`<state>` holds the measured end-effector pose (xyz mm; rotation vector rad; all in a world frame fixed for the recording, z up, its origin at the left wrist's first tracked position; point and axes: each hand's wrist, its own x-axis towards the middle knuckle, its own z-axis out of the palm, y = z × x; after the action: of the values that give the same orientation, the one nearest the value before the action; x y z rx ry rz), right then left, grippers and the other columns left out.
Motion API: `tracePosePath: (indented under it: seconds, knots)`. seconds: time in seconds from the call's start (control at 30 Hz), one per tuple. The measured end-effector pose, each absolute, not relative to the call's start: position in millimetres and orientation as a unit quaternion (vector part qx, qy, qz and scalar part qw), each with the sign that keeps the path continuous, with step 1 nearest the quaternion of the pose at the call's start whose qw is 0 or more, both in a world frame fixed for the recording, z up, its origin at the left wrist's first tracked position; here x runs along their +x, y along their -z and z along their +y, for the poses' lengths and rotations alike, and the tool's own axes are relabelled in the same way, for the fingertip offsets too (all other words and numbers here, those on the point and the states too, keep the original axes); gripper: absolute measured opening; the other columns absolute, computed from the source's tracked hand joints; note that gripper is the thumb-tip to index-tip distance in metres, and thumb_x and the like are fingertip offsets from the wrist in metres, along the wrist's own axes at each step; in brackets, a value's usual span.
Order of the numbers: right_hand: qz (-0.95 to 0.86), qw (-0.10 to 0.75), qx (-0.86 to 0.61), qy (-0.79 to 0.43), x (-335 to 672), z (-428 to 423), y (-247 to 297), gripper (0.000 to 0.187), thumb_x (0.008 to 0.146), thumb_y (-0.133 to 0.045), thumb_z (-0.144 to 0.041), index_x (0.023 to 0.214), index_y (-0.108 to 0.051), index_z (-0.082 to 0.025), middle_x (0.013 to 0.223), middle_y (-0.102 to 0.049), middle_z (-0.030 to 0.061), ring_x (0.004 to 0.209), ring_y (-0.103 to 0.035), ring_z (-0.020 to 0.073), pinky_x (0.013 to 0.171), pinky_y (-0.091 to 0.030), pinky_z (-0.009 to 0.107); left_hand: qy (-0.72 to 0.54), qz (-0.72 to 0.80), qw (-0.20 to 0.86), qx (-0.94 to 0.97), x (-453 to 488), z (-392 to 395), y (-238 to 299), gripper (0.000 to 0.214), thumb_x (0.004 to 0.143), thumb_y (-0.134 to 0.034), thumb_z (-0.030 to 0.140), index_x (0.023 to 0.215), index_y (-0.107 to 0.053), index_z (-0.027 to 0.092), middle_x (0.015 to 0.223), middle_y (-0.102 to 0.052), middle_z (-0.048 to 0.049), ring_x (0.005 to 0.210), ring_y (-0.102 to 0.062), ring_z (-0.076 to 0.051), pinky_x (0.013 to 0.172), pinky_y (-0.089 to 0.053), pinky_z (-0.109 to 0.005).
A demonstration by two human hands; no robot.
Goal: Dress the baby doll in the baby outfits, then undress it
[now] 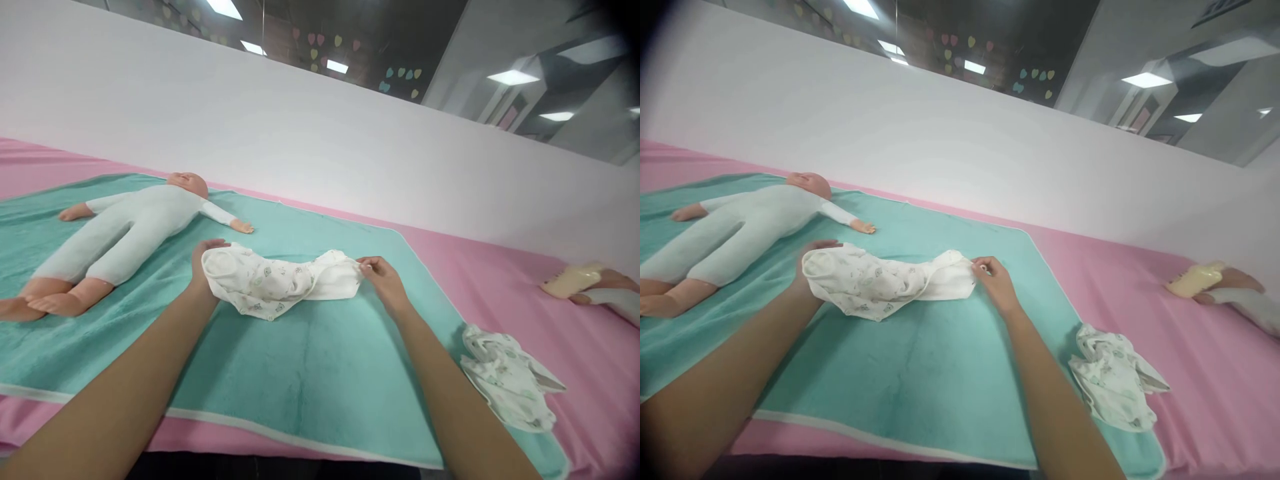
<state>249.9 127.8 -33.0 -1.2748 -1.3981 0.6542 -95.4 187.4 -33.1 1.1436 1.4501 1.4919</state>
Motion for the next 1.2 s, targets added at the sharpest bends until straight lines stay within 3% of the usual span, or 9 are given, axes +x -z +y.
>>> tracePosePath:
  seconds: [0.13,0.27,0.37,0.5,0.6,0.7,0.8,0.9,1.2]
  knots:
    - [-0.59,0.459,-0.627,-0.219,247,133,48,0.044,0.065,-0.069,-0.04,0.103,-0.058,-0.023,0.099,-0.06,0.0039,0.083,-0.055,0.0182,0.075,-0.041,0.032,-0.671,0.568,0.304,0.368,-100,189,20,0.017,0.078,-0.05,0.009,0.094,-0.049,0.014,0.087,-0.055,0.0009,0.075,-0.057,-0.009,0.07,-0.049,-0.024]
    - [-0.574,0.407,-0.676,-0.221,254,136,56,0.023,0.061,-0.068,-0.037,0.067,-0.055,-0.02,0.065,-0.052,-0.0033,0.059,-0.043,0.0124,0.057,-0.033,0.026,-0.697,0.5,0.223,0.463,-95,178,1,0.017,0.079,-0.048,0.015,0.094,-0.055,0.015,0.078,-0.057,0.0031,0.063,-0.057,-0.008,0.068,-0.049,-0.025]
    - [-0.552,0.463,-0.643,-0.259,254,136,55,0.028,0.06,-0.067,-0.036,0.055,-0.046,-0.02,0.053,-0.041,-0.0057,0.052,-0.035,0.0102,0.051,-0.028,0.025,-0.576,0.471,0.266,0.613,-83,160,-8,0.019,0.081,-0.052,0.027,0.095,-0.062,0.019,0.079,-0.062,0.0013,0.067,-0.06,-0.013,0.069,-0.048,-0.026]
    - [-0.499,0.57,-0.584,-0.292,251,134,44,0.029,0.069,-0.059,-0.041,0.061,-0.039,-0.021,0.061,-0.044,-0.0037,0.06,-0.044,0.012,0.055,-0.039,0.025,-0.282,0.387,0.425,0.768,-62,144,-2,0.028,0.082,-0.053,0.043,0.085,-0.071,0.021,0.084,-0.069,-0.0035,0.082,-0.062,-0.022,0.078,-0.047,-0.032]
    - [-0.417,0.658,-0.53,-0.335,253,132,37,0.029,0.067,-0.062,-0.036,0.064,-0.038,-0.022,0.066,-0.045,-0.003,0.062,-0.047,0.0122,0.057,-0.044,0.025,-0.179,0.324,0.351,0.86,-48,143,14,0.028,0.073,-0.065,0.046,0.09,-0.071,0.025,0.099,-0.067,-0.0042,0.095,-0.058,-0.027,0.084,-0.043,-0.035]
    - [-0.372,0.693,-0.535,-0.309,257,132,36,0.027,0.066,-0.062,-0.036,0.067,-0.039,-0.022,0.065,-0.045,-0.0041,0.057,-0.045,0.0114,0.05,-0.04,0.024,-0.187,0.337,0.199,0.901,-38,147,30,0.033,0.063,-0.072,0.042,0.092,-0.067,0.026,0.099,-0.063,-0.005,0.097,-0.055,-0.029,0.085,-0.041,-0.037]
    - [-0.38,0.692,-0.554,-0.265,260,131,35,0.029,0.068,-0.06,-0.042,0.071,-0.039,-0.023,0.062,-0.044,-0.0052,0.053,-0.044,0.0116,0.047,-0.038,0.025,-0.193,0.391,0.107,0.893,-38,150,33,0.007,0.073,-0.059,0.03,0.076,-0.06,0.024,0.083,-0.061,-0.0055,0.086,-0.056,-0.027,0.082,-0.039,-0.037]
    - [-0.389,0.688,-0.582,-0.191,260,129,29,0.029,0.068,-0.06,-0.043,0.072,-0.039,-0.024,0.061,-0.041,-0.0058,0.051,-0.04,0.0111,0.045,-0.035,0.025,-0.283,0.499,0.049,0.818,-45,150,24,0.009,0.076,-0.05,0.022,0.081,-0.057,0.024,0.08,-0.06,-0.0051,0.082,-0.057,-0.027,0.079,-0.039,-0.037]
    - [-0.399,0.717,-0.561,0.108,251,106,-4,0.014,0.074,-0.058,-0.024,0.083,-0.046,-0.022,0.08,-0.043,-0.0024,0.069,-0.043,0.0117,0.066,-0.039,0.026,-0.584,0.536,0.13,0.596,-58,146,2,0.019,0.08,-0.051,0.032,0.09,-0.063,0.021,0.083,-0.063,0.0014,0.081,-0.057,-0.017,0.075,-0.044,-0.026]
